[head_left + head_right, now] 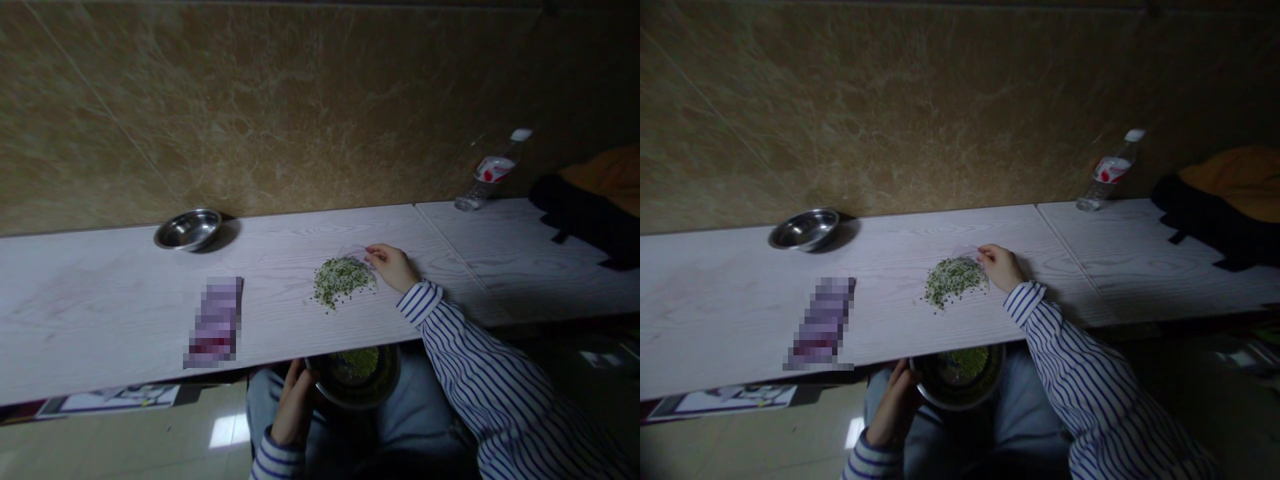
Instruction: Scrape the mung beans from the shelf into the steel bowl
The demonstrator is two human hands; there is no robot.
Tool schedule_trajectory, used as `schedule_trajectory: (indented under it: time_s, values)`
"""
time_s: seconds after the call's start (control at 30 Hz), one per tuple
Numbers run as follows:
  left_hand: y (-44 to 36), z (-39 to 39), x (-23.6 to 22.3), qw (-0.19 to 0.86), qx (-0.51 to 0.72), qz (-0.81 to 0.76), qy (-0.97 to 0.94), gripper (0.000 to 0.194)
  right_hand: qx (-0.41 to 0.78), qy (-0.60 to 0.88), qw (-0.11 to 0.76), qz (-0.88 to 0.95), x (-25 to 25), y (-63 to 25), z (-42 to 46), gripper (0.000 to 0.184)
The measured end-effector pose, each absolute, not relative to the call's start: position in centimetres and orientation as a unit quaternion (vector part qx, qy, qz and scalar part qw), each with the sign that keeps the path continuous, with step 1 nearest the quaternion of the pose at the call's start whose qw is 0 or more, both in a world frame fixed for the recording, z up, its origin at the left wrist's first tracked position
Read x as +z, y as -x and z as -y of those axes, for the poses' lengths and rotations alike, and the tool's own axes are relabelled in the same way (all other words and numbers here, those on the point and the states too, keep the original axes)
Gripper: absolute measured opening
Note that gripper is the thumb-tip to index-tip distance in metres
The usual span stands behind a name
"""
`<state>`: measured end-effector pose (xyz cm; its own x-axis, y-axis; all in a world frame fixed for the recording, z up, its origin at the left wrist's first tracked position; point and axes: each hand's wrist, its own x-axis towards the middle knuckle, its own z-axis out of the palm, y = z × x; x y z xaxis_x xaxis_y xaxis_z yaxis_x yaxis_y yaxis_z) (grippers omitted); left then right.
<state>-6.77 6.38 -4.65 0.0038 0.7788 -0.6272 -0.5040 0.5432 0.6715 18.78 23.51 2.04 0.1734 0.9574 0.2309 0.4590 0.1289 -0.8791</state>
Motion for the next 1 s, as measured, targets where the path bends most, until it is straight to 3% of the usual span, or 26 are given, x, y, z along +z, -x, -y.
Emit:
schedule_trajectory:
  time_s: [0.47, 0.7, 1.0]
  values:
    - [6.5, -6.5, -3.3, 0.7, 0.454, -0.538, -0.121, 0.058, 0.32, 0.583, 0.46, 0.588, 2.3, -17.9, -20.3, 0.013]
    - [6.3, -6.4, -3.1, 0.703, 0.462, -0.525, -0.128, 0.042, 0.326, 0.581, 0.449, 0.596, 2.4, -17.9, -18.6, 0.014]
    - [6.1, -6.4, -3.1, 0.7, 0.461, -0.533, -0.117, 0.04, 0.3, 0.59, 0.442, 0.605, 3.0, -18.7, -16.9, 0.017]
